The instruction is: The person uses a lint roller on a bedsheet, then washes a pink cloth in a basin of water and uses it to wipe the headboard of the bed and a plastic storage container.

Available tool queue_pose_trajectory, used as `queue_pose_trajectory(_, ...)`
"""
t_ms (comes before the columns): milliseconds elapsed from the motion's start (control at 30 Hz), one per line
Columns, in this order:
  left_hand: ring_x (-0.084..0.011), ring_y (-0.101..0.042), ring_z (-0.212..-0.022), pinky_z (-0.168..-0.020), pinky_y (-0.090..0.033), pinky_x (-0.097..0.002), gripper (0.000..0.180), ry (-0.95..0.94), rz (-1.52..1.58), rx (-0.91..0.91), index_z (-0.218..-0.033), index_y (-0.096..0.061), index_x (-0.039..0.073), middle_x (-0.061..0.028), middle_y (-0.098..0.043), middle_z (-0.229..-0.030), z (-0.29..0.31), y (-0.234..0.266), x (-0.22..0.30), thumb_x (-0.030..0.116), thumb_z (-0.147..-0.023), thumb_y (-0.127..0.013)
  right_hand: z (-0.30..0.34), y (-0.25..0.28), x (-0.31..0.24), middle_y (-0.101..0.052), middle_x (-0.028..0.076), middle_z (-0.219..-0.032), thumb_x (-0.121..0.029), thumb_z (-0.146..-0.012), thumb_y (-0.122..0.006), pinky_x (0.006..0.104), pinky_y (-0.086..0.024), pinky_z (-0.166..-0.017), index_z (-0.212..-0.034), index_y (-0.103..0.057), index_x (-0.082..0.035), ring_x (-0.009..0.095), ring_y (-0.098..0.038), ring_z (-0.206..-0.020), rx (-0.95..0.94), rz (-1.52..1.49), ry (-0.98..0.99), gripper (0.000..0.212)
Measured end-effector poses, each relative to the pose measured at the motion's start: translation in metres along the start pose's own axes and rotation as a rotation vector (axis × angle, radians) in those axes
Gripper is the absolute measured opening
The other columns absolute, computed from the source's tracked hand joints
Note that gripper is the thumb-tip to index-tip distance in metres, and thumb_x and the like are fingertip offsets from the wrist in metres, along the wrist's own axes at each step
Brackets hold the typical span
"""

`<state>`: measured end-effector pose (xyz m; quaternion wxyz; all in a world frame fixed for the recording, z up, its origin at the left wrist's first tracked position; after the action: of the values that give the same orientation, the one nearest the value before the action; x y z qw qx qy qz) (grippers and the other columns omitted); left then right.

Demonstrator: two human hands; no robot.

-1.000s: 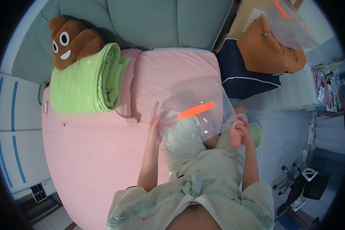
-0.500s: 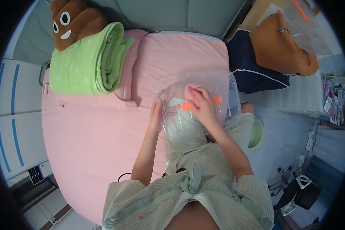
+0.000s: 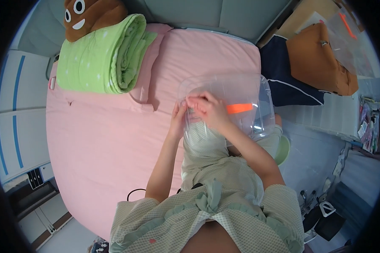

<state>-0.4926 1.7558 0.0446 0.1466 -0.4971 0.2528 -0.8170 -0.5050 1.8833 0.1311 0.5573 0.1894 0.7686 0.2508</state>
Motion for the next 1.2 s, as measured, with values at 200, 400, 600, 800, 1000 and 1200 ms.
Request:
queue_pose_trajectory(200,-0.0239,-0.066,-0.088,-0.068,-0.059,-0.0353,0.033,0.052,-0.020,-0.045,-0.123,-0.044,0.010,-0.0089,-0.060,-0.112,-0.002,-0.003,0.006,0.028,-0.096,-0.049,-0.005,0.014,-0.006,-0.060,0.003,-0.091,-0.012,-0.077,-0.068,0.0335,-0.052,-0.062,-0.102,-0.070,-0.014,0.022,-0.063,-0.070,0.278,0.117,0.130,0.026)
queue_pose_trajectory(400,-0.0217,-0.064,-0.094,-0.070,-0.059,-0.0339,0.035,0.004,-0.136,-0.062,-0.124,-0.044,0.008,-0.0096,-0.059,-0.111,0.001,-0.029,0.013,0.021,-0.093,-0.055,-0.018,0.022,0.010,-0.058,0.004,-0.089,-0.012,-0.076,-0.067,0.0295,-0.051,-0.060,-0.104,-0.068,-0.012,0.020,-0.062,-0.069,0.219,-0.163,-0.055,0.028)
queue_pose_trajectory(600,-0.0183,-0.063,-0.093,-0.073,-0.057,-0.0317,0.036,-0.176,-0.161,-0.156,-0.122,-0.045,0.005,-0.0084,-0.059,-0.109,-0.002,-0.020,0.011,0.021,-0.092,-0.057,-0.010,0.002,-0.006,-0.058,-0.001,-0.088,-0.012,-0.068,-0.070,0.0330,-0.050,-0.066,-0.099,-0.069,-0.016,0.018,-0.062,-0.076,0.108,-0.100,0.139,0.032)
queue_pose_trajectory(800,-0.0194,-0.062,-0.096,-0.084,-0.051,-0.0277,0.048,-0.034,0.148,-0.205,-0.117,-0.051,-0.003,-0.0113,-0.063,-0.101,-0.011,-0.006,-0.003,0.039,-0.100,-0.034,0.016,0.005,-0.024,-0.057,-0.004,-0.083,-0.015,-0.064,-0.070,0.0347,-0.049,-0.069,-0.088,-0.069,-0.020,0.015,-0.062,-0.077,0.039,0.018,0.228,0.024)
queue_pose_trajectory(1000,-0.0221,-0.063,-0.095,-0.084,-0.052,-0.0316,0.042,-0.059,0.035,0.001,-0.114,-0.052,-0.006,-0.0194,-0.062,-0.109,-0.004,-0.014,0.007,0.032,-0.099,-0.041,0.045,-0.008,-0.036,-0.058,-0.006,-0.084,-0.013,-0.065,-0.070,0.0361,-0.049,-0.071,-0.078,-0.066,-0.018,0.016,-0.061,-0.079,-0.085,-0.114,0.275,0.015)
queue_pose_trajectory(1200,-0.0158,-0.062,-0.093,-0.081,-0.052,-0.0298,0.034,0.047,0.014,-0.054,-0.109,-0.054,-0.002,-0.0140,-0.065,-0.103,-0.002,-0.012,-0.005,0.029,-0.098,-0.046,0.019,0.022,-0.021,-0.059,-0.005,-0.091,-0.012,-0.068,-0.069,0.0356,-0.049,-0.070,-0.088,-0.067,-0.018,0.017,-0.062,-0.082,0.117,0.052,0.089,0.021)
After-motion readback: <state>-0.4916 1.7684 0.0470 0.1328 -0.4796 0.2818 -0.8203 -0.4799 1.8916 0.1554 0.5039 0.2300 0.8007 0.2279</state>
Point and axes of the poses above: each hand's wrist, its own z-axis away from the middle knuckle, its own y-axis out of the back of the hand, x = y × z, the point moved 7 cm from there along -z, towards the middle knuckle
